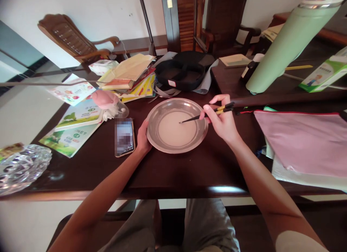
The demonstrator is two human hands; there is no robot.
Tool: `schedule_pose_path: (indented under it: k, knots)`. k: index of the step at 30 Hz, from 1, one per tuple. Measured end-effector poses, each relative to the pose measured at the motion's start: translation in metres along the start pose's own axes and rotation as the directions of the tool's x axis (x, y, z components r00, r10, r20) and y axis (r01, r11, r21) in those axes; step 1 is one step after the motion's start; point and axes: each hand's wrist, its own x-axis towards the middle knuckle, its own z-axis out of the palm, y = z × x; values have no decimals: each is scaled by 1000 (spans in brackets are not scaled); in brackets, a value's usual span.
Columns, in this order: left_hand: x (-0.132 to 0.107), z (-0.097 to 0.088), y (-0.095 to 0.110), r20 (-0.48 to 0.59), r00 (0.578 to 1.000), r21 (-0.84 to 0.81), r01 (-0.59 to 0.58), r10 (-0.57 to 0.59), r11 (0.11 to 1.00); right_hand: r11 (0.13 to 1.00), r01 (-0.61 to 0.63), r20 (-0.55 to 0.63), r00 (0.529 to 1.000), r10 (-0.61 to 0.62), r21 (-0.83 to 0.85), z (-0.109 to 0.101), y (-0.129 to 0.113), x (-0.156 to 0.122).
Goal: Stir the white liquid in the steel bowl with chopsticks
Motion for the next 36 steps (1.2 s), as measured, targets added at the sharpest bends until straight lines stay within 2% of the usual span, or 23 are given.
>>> schedule_pose_path:
  k: [2, 5, 8, 13, 16, 20, 23, 26, 28, 32, 34, 36]
  knots:
    - [-1, 0, 2, -5, 1000, -5, 0, 0, 1000, 998, -6, 20, 1000, 5, 56, 3, -1, -7]
    - [-1, 1, 4, -16, 1000, 5, -1, 1, 1000, 991, -55, 128, 991, 39, 124, 17, 1, -13]
    - [-2, 2, 4, -21, 1000, 15, -7, 7, 1000, 995, -69, 202, 978, 53, 73, 21, 3, -10]
    - [-2, 1, 4, -7, 1000, 1, 8, -8, 1000, 1000, 1, 41, 999, -1, -6, -7, 3, -1]
    - [-2, 1, 5, -4, 1000, -7, 20, -20, 1000, 998, -25, 68, 997, 21, 54, -16, 4, -2]
    - [-3, 1, 6, -10, 999, -12, 31, -31, 999, 998, -53, 127, 991, 47, 46, -7, 12, -7]
    - [-3, 1, 8, -7, 999, -3, 31, -31, 1000, 1000, -9, 72, 997, 9, -1, -10, 19, -6]
    - [-3, 1, 9, -5, 1000, 19, 20, -20, 1000, 999, 48, -43, 998, -47, 24, -27, 25, -4]
    - [-3, 1, 9, -11, 1000, 33, 8, -7, 999, 998, 24, -41, 999, -21, 53, -35, 27, -4]
    - [-3, 3, 9, -28, 1000, 26, 0, 0, 1000, 988, -110, 82, 991, 101, 105, -27, 28, -7]
    - [-3, 3, 8, -25, 1000, 13, 7, -6, 1000, 989, -120, 66, 991, 115, 87, -20, 28, -7]
    - [-3, 3, 8, -22, 1000, 8, 10, -10, 1000, 993, -99, -9, 995, 100, 58, -21, 28, -6]
